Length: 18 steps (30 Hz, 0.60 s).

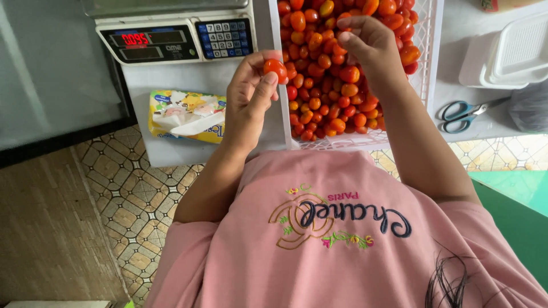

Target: Sorting and weighing cherry tomatoes from a large crate into smaller containers for packaging.

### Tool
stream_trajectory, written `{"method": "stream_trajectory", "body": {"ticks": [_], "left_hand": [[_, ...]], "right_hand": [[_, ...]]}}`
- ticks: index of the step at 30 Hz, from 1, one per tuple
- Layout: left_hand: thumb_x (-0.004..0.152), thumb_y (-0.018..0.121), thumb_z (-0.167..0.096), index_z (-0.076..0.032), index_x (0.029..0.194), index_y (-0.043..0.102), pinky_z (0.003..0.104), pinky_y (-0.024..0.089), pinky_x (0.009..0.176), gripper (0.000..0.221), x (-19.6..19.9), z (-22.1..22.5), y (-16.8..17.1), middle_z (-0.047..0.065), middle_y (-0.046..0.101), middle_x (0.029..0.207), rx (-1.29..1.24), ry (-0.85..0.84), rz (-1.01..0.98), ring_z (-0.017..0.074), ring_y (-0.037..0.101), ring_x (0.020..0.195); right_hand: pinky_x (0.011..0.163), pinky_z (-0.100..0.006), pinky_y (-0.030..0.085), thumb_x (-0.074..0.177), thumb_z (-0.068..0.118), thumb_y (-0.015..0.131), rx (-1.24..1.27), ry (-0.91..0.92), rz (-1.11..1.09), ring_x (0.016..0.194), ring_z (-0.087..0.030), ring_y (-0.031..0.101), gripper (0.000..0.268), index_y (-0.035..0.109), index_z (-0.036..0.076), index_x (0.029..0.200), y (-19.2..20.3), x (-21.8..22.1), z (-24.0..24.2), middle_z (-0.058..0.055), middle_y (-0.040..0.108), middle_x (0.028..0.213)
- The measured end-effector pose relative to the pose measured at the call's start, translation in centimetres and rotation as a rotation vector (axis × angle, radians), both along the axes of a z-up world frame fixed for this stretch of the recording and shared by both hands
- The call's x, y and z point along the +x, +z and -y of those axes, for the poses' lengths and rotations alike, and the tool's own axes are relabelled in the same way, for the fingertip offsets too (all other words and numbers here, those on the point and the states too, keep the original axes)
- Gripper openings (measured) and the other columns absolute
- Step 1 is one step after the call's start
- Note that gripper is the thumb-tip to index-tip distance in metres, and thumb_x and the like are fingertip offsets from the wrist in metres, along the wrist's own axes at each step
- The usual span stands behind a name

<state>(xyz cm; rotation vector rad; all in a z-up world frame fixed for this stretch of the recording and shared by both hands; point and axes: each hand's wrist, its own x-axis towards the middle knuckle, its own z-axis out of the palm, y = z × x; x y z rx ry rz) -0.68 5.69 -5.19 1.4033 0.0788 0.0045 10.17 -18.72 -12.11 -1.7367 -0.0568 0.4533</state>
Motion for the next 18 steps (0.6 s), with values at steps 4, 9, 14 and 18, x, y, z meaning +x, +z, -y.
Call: {"method": "stream_trajectory", "body": {"ticks": [4,9,14,18], "left_hand": [[0.104,0.057,-0.036,-0.016,0.127,0.061,0.021,0.045,0.069,0.031,-0.2,-0.3,-0.3,0.001,0.065,0.105,0.021,0.018,-0.069,0.0098,0.053,0.078],[0.103,0.057,-0.039,-0.017,0.127,0.06,0.021,0.044,0.068,0.032,-0.2,-0.1,0.0,0.001,0.067,0.103,0.01,0.007,-0.107,0.0101,0.06,0.085],[0.105,0.057,-0.035,-0.015,0.127,0.06,0.022,0.047,0.074,0.03,-0.2,-0.1,-0.1,0.001,0.066,0.105,0.012,0.007,-0.064,0.0101,0.063,0.09],[0.103,0.057,-0.04,-0.017,0.127,0.061,0.021,0.043,0.066,0.034,-0.3,-0.4,0.2,0.002,0.068,0.101,0.045,0.005,-0.108,0.0088,0.053,0.077]], "right_hand": [[0.066,-0.021,0.054,0.1,0.047,0.063,0.385,-0.075,-0.264,0.07,-0.008,0.054,0.039,0.073,0.013,0.117,1.4,-0.8,-0.3,-0.001,0.056,0.081],[0.078,-0.016,0.054,0.099,0.027,0.076,0.319,0.011,0.026,0.087,-0.002,0.049,0.027,0.066,0.016,0.121,1.5,-1.1,-0.1,0.005,0.054,0.099],[0.08,-0.017,0.049,0.099,-0.005,0.079,0.045,0.045,0.249,0.085,-0.004,0.049,0.033,0.063,0.015,0.121,1.9,-1.3,-0.2,0.0,0.065,0.123],[0.081,-0.025,0.047,0.097,-0.011,0.076,-0.113,0.064,0.397,0.089,-0.011,0.051,0.033,0.066,0.01,0.121,1.2,-0.7,0.2,-0.004,0.063,0.116]]}}
